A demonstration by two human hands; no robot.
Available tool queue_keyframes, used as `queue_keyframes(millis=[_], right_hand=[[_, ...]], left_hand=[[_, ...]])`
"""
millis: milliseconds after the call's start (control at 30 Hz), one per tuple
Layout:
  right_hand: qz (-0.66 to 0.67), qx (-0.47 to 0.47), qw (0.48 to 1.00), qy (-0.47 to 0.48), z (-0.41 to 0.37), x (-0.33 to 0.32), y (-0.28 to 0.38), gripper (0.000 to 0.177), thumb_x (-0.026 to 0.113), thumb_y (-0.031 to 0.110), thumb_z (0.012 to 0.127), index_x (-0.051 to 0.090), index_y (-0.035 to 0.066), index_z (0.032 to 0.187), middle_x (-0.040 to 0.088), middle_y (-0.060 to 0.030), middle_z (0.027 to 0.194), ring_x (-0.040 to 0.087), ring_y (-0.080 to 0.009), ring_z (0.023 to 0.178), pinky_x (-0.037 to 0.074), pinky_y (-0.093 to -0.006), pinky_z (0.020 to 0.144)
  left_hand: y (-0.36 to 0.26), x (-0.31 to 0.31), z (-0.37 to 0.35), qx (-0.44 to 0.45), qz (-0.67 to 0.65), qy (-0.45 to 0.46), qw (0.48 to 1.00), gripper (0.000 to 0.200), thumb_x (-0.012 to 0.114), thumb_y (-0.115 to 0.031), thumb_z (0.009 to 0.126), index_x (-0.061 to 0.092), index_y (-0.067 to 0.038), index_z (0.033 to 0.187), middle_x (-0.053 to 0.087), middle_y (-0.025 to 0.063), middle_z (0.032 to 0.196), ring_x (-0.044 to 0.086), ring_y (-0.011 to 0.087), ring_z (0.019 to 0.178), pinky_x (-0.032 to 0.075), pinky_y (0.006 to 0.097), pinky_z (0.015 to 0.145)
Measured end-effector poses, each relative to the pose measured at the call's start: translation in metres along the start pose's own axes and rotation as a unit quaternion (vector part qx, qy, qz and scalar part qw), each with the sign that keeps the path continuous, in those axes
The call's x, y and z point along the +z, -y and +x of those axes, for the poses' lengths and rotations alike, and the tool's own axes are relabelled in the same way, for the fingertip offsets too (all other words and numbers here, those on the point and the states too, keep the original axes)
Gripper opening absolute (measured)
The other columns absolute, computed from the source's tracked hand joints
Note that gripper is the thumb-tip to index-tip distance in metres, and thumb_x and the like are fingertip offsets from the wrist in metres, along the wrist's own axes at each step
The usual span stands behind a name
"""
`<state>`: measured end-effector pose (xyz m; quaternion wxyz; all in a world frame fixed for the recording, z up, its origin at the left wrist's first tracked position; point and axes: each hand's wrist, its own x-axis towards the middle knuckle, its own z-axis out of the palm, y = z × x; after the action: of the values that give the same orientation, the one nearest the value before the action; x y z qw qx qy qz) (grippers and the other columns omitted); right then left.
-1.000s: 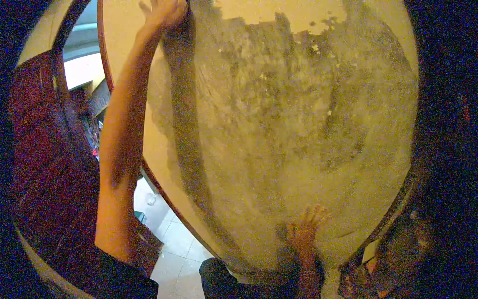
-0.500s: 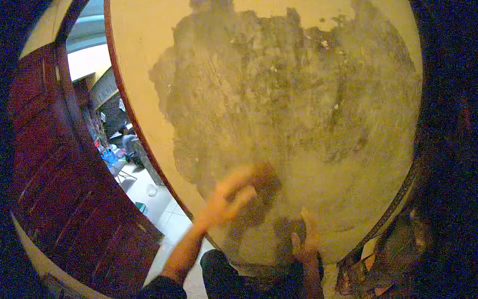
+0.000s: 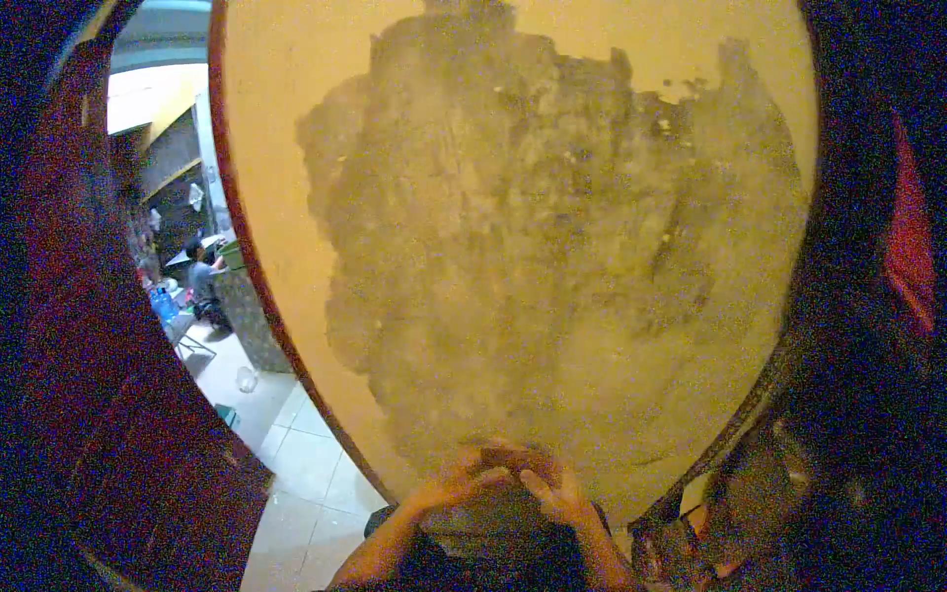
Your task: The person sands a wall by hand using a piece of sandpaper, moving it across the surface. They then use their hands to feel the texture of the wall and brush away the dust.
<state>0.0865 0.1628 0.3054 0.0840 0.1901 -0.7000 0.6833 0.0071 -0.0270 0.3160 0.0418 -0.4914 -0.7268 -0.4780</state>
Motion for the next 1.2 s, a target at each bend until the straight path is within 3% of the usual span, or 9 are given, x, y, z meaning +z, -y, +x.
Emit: queue_keyframes(millis=[167, 233, 300, 433, 733, 800, 1033, 1133, 1200], right_hand=[[-0.11, -0.183, 0.966, -0.145, 0.033, -0.021, 0.082, 0.042, 0.045, 0.004, 0.092, 0.047, -0.007, 0.132, 0.045, -0.0204, 0.141, 0.04, -0.0306, 0.134, 0.026, -0.0423, 0.113], [-0.301, -0.371, 0.859, -0.186, 0.071, -0.06, 0.112, 0.045, 0.043, -0.001, 0.09, 0.044, -0.006, 0.135, 0.044, -0.0222, 0.142, 0.036, -0.0326, 0.137, 0.025, -0.0434, 0.113], [-0.442, -0.432, 0.744, -0.255, 0.106, -0.078, 0.166, 0.05, 0.046, -0.002, 0.086, 0.043, -0.005, 0.136, 0.042, -0.0222, 0.143, 0.036, -0.0353, 0.137, 0.023, -0.0445, 0.114], [-0.62, -0.52, 0.506, -0.299, 0.183, -0.084, 0.237, 0.052, 0.045, -0.007, 0.084, 0.043, -0.006, 0.136, 0.044, -0.0229, 0.141, 0.038, -0.039, 0.134, 0.025, -0.0453, 0.113], [-0.655, -0.494, 0.441, -0.363, 0.286, -0.054, 0.316, 0.059, 0.046, 0.032, 0.096, 0.033, -0.003, 0.142, 0.028, -0.0279, 0.148, 0.026, -0.0428, 0.138, 0.02, -0.0498, 0.114], [-0.692, -0.406, 0.453, -0.388, 0.305, -0.053, 0.353, 0.069, 0.026, 0.042, 0.101, 0.007, -0.004, 0.148, 0.012, -0.0284, 0.153, 0.008, -0.0394, 0.144, 0.004, -0.052, 0.116], [-0.68, -0.413, 0.492, -0.354, 0.275, -0.053, 0.314, 0.067, 0.026, 0.042, 0.101, 0.01, -0.004, 0.148, 0.01, -0.0291, 0.153, 0.006, -0.039, 0.144, 0.0, -0.0535, 0.115], [-0.691, -0.431, 0.422, -0.399, 0.269, -0.058, 0.285, 0.061, 0.039, 0.04, 0.098, 0.031, 0.0, 0.144, 0.022, -0.0272, 0.151, 0.021, -0.0414, 0.141, 0.016, -0.052, 0.115], [-0.656, -0.439, 0.418, -0.45, 0.291, -0.062, 0.304, 0.062, 0.033, 0.046, 0.098, 0.031, 0.008, 0.146, 0.016, -0.0215, 0.155, 0.015, -0.0374, 0.144, 0.006, -0.0642, 0.111]], left_hand=[[-0.027, -0.065, 0.012, -0.05, 0.064, -0.196, 0.977, 0.031, 0.067, -0.017, 0.081, 0.063, -0.006, 0.11, 0.063, 0.0127, 0.11, 0.059, 0.028, 0.106, 0.048, 0.0368, 0.088], [-0.035, -0.102, 0.027, 0.048, 0.147, -0.295, 0.943, 0.034, 0.066, -0.017, 0.081, 0.061, -0.006, 0.113, 0.061, 0.0147, 0.115, 0.055, 0.032, 0.112, 0.043, 0.0392, 0.096], [-0.063, -0.147, 0.048, 0.125, 0.4, -0.322, 0.849, 0.044, 0.065, -0.019, 0.083, 0.055, -0.005, 0.123, 0.054, 0.017, 0.129, 0.046, 0.0355, 0.123, 0.034, 0.0433, 0.105], [-0.097, -0.195, 0.098, 0.121, 0.52, -0.378, 0.756, 0.065, 0.056, -0.027, 0.09, 0.031, -0.002, 0.145, 0.03, 0.016, 0.152, 0.022, 0.0344, 0.142, 0.016, 0.046, 0.115], [-0.071, -0.219, 0.131, 0.095, 0.59, -0.397, 0.696, 0.068, 0.048, -0.033, 0.094, 0.024, 0.0, 0.148, 0.023, 0.015, 0.155, 0.017, 0.0328, 0.144, 0.009, 0.0471, 0.117], [-0.072, -0.218, 0.131, 0.092, 0.59, -0.4, 0.695, 0.068, 0.047, -0.033, 0.093, 0.024, 0.0, 0.148, 0.023, 0.0149, 0.155, 0.017, 0.0326, 0.144, 0.009, 0.0472, 0.117], [-0.074, -0.217, 0.13, 0.086, 0.588, -0.395, 0.701, 0.069, 0.048, -0.032, 0.093, 0.022, -0.001, 0.148, 0.022, 0.0139, 0.156, 0.015, 0.0314, 0.145, 0.008, 0.0463, 0.117], [-0.072, -0.217, 0.128, 0.091, 0.579, -0.4, 0.704, 0.068, 0.047, -0.032, 0.093, 0.022, -0.002, 0.149, 0.021, 0.0139, 0.156, 0.015, 0.0315, 0.145, 0.007, 0.0459, 0.117], [-0.072, -0.218, 0.131, 0.103, 0.574, -0.405, 0.704, 0.068, 0.046, -0.031, 0.093, 0.022, -0.002, 0.149, 0.021, 0.014, 0.156, 0.015, 0.0314, 0.145, 0.008, 0.046, 0.117]])
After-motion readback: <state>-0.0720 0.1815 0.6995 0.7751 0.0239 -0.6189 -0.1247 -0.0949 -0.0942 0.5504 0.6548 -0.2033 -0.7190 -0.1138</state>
